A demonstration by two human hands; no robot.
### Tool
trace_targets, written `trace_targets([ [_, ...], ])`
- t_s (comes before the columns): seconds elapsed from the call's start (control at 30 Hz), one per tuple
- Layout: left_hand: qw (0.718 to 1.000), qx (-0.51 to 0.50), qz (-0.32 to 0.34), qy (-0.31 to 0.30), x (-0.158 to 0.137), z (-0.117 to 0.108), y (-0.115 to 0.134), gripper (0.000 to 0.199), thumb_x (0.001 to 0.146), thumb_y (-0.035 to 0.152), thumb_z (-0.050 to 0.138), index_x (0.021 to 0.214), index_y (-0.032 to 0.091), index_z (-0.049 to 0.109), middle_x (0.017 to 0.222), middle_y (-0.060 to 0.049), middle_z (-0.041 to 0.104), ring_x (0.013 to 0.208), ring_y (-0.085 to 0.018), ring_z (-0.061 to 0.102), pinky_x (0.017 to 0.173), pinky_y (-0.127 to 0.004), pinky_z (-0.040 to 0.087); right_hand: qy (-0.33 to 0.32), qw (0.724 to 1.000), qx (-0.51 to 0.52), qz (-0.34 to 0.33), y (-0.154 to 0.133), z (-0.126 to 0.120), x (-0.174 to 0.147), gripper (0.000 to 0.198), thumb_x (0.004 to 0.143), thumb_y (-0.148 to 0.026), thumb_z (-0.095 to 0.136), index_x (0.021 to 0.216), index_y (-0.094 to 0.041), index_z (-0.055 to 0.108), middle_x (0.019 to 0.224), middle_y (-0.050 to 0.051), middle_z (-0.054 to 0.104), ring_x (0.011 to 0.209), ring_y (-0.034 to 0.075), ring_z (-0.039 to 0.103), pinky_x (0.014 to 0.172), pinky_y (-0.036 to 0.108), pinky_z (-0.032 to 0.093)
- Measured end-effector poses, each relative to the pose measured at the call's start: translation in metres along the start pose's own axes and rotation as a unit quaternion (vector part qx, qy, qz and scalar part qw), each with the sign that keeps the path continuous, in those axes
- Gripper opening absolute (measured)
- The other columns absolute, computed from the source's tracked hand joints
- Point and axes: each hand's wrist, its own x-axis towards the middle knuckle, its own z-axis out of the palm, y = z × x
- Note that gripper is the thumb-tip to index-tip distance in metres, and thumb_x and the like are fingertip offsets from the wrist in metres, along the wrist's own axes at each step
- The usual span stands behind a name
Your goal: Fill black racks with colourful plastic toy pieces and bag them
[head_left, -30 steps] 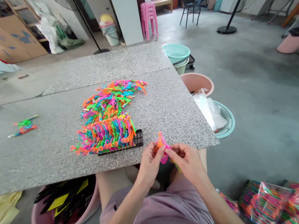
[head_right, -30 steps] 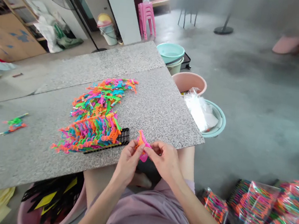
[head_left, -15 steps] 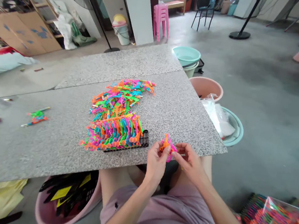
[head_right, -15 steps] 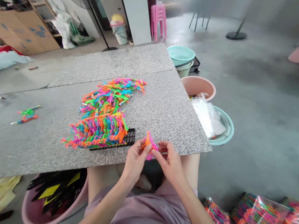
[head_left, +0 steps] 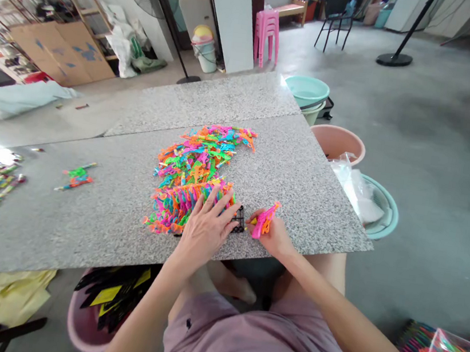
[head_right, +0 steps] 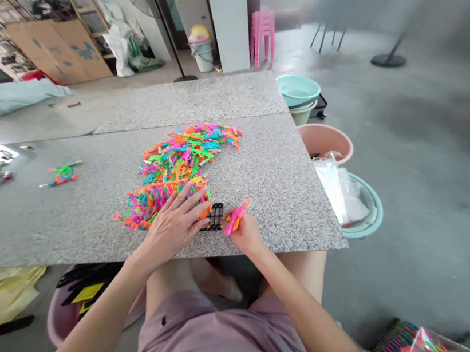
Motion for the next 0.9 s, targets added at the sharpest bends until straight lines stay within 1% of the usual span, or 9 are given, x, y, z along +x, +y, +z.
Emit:
trace_targets([
  [0.13, 1.000, 0.013, -0.008, -0.009, 0.000, 0.013, 0.001, 0.043, 0.096, 0.027, 0.047, 0.139, 0.019, 0.049, 0.152, -0.005, 0.039, 0.147, -0.030, 0.016, 0.115, -0.049, 0.032, -0.028, 0.997, -0.065, -0.025, -0.004, 0.027, 0.010, 0.010, 0.077, -0.014, 0.061, 0.085, -0.019, 0.061, 0.082, 0.003, 0.069, 0.073, 0.018, 0.065, 0.069, 0.027, 0.047],
  [0.27, 1.000, 0.010, -0.006, -0.002, -0.004, 0.013, 0.002, 0.046, 0.095, 0.023, 0.047, 0.141, 0.016, 0.046, 0.152, -0.006, 0.040, 0.147, -0.030, 0.018, 0.114, -0.049, 0.034, -0.009, 0.995, -0.097, -0.009, -0.003, 0.027, 0.008, 0.014, 0.078, -0.014, 0.060, 0.090, -0.019, 0.064, 0.074, 0.001, 0.066, 0.066, 0.016, 0.062, 0.063, 0.025, 0.044],
  [0.37, 1.000, 0.010, -0.006, -0.001, -0.004, 0.013, 0.000, 0.047, 0.095, 0.022, 0.046, 0.142, 0.016, 0.045, 0.152, -0.005, 0.039, 0.147, -0.030, 0.017, 0.114, -0.049, 0.034, 0.031, 0.997, -0.065, 0.031, 0.004, 0.017, 0.006, 0.010, 0.078, -0.027, 0.066, 0.084, -0.019, 0.066, 0.064, -0.002, 0.061, 0.055, 0.013, 0.054, 0.056, 0.024, 0.041],
  [0.47, 1.000, 0.009, -0.012, -0.005, -0.004, 0.013, 0.001, 0.049, 0.094, 0.021, 0.046, 0.142, 0.016, 0.044, 0.153, -0.005, 0.037, 0.147, -0.031, 0.016, 0.115, -0.051, 0.033, 0.073, 0.996, -0.012, 0.058, 0.013, 0.008, 0.004, 0.023, 0.077, -0.040, 0.068, 0.074, -0.019, 0.061, 0.063, -0.002, 0.057, 0.053, 0.012, 0.049, 0.052, 0.023, 0.039],
  [0.53, 1.000, 0.008, -0.017, -0.009, -0.004, 0.012, 0.002, 0.049, 0.093, 0.020, 0.047, 0.142, 0.017, 0.045, 0.154, -0.005, 0.035, 0.147, -0.033, 0.013, 0.115, -0.054, 0.032, 0.064, 0.994, 0.009, 0.085, 0.018, 0.008, 0.002, 0.026, 0.078, -0.042, 0.065, 0.070, -0.019, 0.056, 0.058, -0.003, 0.053, 0.050, 0.012, 0.046, 0.049, 0.023, 0.037],
  [0.6, 1.000, 0.006, -0.022, -0.010, -0.004, 0.011, 0.003, 0.047, 0.092, 0.019, 0.047, 0.139, 0.017, 0.047, 0.155, -0.005, 0.033, 0.147, -0.034, 0.009, 0.114, -0.055, 0.033, 0.041, 0.993, 0.040, 0.103, 0.018, 0.014, -0.001, 0.024, 0.078, -0.041, 0.066, 0.073, -0.019, 0.056, 0.060, -0.002, 0.055, 0.051, 0.012, 0.049, 0.049, 0.023, 0.039],
  [0.7, 1.000, -0.003, -0.023, -0.009, -0.003, 0.011, 0.004, 0.043, 0.092, 0.018, 0.047, 0.135, 0.015, 0.052, 0.155, -0.007, 0.034, 0.148, -0.034, 0.006, 0.113, -0.051, 0.037, 0.044, 0.993, 0.081, 0.078, 0.013, 0.029, -0.004, 0.021, 0.076, -0.033, 0.066, 0.089, -0.019, 0.056, 0.080, 0.002, 0.065, 0.066, 0.016, 0.060, 0.059, 0.025, 0.048],
  [0.77, 1.000, -0.010, -0.020, -0.006, -0.002, 0.011, 0.003, 0.041, 0.091, 0.017, 0.048, 0.132, 0.013, 0.053, 0.153, -0.009, 0.037, 0.148, -0.033, 0.007, 0.113, -0.049, 0.037, 0.049, 0.996, 0.033, 0.064, 0.007, 0.039, -0.003, 0.019, 0.077, -0.026, 0.063, 0.094, -0.019, 0.056, 0.087, 0.004, 0.067, 0.073, 0.017, 0.063, 0.064, 0.027, 0.050],
  [0.9, 1.000, -0.022, -0.019, 0.000, -0.002, 0.012, 0.001, 0.040, 0.090, 0.016, 0.049, 0.129, 0.011, 0.055, 0.151, -0.012, 0.040, 0.148, -0.033, 0.011, 0.113, -0.050, 0.037, 0.009, 0.981, -0.183, 0.057, -0.004, 0.048, 0.006, 0.006, 0.078, -0.018, 0.060, 0.084, -0.019, 0.061, 0.078, 0.005, 0.067, 0.070, 0.019, 0.063, 0.066, 0.027, 0.046],
])
